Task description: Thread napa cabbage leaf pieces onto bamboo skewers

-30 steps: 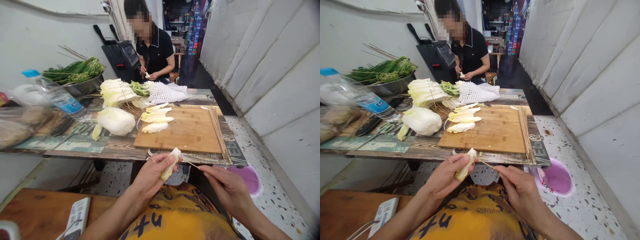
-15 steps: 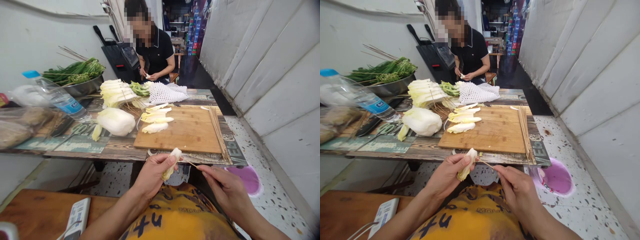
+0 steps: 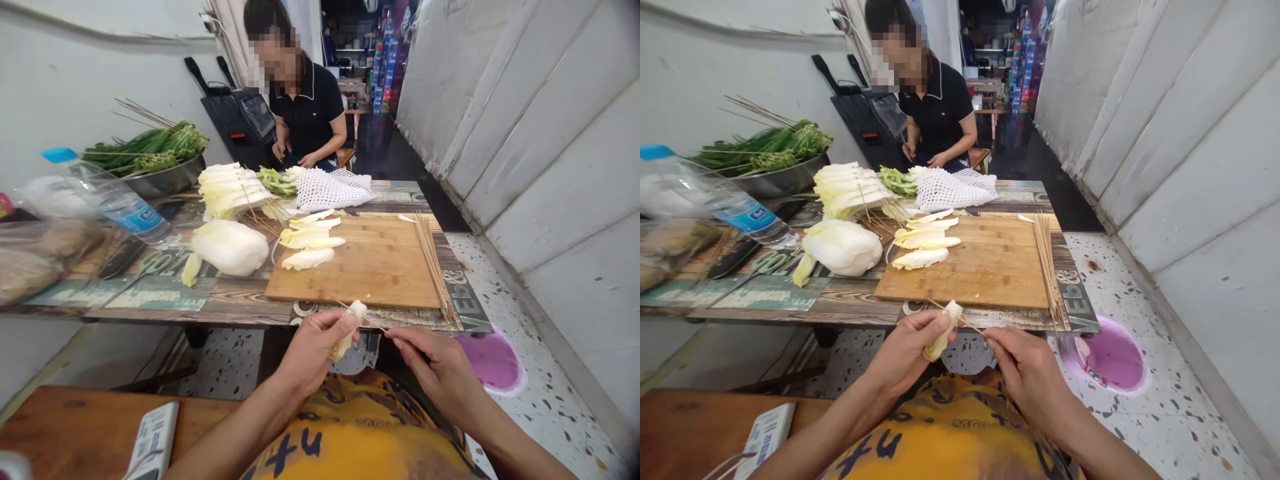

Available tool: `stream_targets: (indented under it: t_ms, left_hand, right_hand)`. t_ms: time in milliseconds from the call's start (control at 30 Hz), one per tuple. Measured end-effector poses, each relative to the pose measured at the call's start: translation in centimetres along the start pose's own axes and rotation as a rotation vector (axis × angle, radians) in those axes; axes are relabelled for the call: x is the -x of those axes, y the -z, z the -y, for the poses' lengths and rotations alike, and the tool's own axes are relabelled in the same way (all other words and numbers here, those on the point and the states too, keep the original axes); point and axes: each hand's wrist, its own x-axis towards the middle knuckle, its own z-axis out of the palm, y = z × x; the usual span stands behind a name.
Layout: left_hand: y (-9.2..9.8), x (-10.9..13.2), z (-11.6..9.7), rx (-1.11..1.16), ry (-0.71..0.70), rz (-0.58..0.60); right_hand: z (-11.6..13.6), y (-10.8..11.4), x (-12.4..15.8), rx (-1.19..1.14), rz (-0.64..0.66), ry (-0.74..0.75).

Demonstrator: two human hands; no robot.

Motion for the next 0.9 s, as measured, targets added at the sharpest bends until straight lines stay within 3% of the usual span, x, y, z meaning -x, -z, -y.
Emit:
stream_targets:
  t_ms: [167, 233, 333, 400, 433, 467, 533, 633, 767, 900]
  left_hand:
    - [-0.9, 0.1, 0.6, -0.153, 0.005, 0.114]
    - [-0.6, 0.0, 0.0, -0.267, -0.037, 0.108]
    - [1.2, -1.4, -2.0, -0.581, -0.338, -0.129]
    - [2.7, -3.2, -3.6, -0.936, -0.652, -0.394]
    - [3.4, -4.2, -4.4, -1.142, -0.729, -0.457]
    - [3.9, -5.2, -5.1, -1.333, -0.720, -0.493]
    - [4.4, -6.8, -6.0, -1.624, -0.560, -0.586]
    - [4.4, -7.9, -6.2, -1.829, -0.383, -0.645]
    - [4.8, -7.8, -6.0, -1.774, -0.352, -0.499]
    - [5.7, -7.4, -6.0, -1.478, -0.439, -0.315]
  right_hand:
    - [0.0, -0.3, 0.1, -0.049, -0.037, -0.052]
    - [-0.2, 0.0, 0.2, -0.037, -0.049, -0.094]
    - [-1.0, 0.6, 0.4, 0.005, -0.109, -0.174]
    - [-1.6, 0.8, 0.5, 0.008, -0.131, -0.212]
    - [-1.8, 0.8, 0.4, 0.001, -0.132, -0.223]
    - [-2.0, 0.7, 0.4, -0.008, -0.131, -0.230]
    - [-2.2, 0.5, 0.2, -0.027, -0.129, -0.236]
    - [-2.3, 0.0, 0.1, -0.037, -0.121, -0.243]
    - [-2.7, -0.3, -0.2, -0.045, -0.107, -0.253]
    - [-3.0, -0.6, -0.3, -0.029, -0.083, -0.239]
